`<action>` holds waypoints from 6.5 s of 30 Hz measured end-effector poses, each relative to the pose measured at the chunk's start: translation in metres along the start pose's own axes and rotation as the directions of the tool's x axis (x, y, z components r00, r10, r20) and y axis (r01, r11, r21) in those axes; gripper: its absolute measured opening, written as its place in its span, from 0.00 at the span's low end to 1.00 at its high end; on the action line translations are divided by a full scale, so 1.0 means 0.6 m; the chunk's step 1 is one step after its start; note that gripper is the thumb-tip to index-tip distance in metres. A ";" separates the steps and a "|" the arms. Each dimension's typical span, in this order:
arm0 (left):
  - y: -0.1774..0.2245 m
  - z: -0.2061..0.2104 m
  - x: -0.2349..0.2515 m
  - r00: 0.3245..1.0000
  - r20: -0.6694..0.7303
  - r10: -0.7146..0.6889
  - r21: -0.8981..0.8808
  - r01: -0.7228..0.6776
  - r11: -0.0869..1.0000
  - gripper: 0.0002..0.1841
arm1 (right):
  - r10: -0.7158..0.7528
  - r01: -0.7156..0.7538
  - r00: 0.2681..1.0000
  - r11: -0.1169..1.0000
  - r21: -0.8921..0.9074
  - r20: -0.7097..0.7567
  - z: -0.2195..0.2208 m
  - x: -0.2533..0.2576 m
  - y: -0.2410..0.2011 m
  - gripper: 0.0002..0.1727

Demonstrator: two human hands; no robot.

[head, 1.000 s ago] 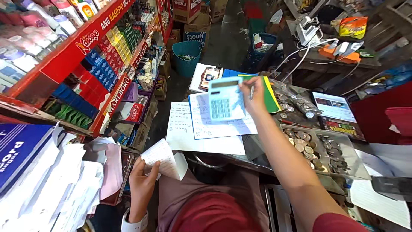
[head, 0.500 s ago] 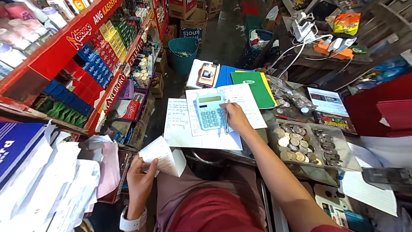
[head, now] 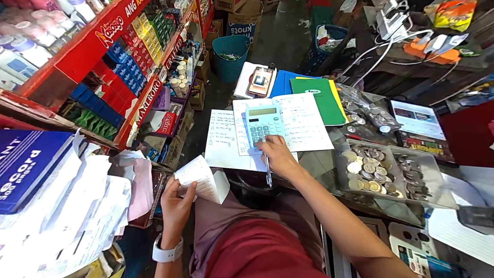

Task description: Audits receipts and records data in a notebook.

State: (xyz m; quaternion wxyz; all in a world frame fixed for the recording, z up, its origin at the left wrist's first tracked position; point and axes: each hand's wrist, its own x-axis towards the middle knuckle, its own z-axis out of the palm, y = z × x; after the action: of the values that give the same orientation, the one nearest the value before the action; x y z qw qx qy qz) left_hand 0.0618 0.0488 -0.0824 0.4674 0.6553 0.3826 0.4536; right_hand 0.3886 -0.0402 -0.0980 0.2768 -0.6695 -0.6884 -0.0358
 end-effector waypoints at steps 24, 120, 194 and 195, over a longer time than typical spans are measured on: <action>0.009 0.009 0.010 1.000 0.020 0.006 -0.003 -0.006 1.000 0.05 | 0.218 -0.219 0.966 0.976 0.013 -0.138 -0.022 -0.050 0.006 0.12; 0.005 0.003 0.003 1.000 0.026 0.003 0.015 -0.003 1.000 0.06 | 0.268 -0.259 0.960 0.960 0.105 -0.082 -0.031 0.011 -0.008 0.12; 0.003 -0.012 0.002 1.000 -0.027 -0.004 0.004 0.004 1.000 0.05 | 0.722 -0.749 0.659 0.656 -0.093 -0.212 -0.040 0.136 0.107 0.51; 0.002 -0.012 0.002 1.000 -0.022 -0.006 -0.002 0.006 1.000 0.05 | 0.750 -0.777 0.626 0.623 -0.092 -0.213 -0.050 0.133 0.126 0.52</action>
State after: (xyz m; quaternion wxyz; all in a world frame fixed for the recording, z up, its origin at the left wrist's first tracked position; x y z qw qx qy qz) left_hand 0.0555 0.0512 -0.0798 0.4649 0.6488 0.3893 0.4597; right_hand 0.4737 0.0270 -0.0626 0.2581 -0.9151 -0.3086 -0.0267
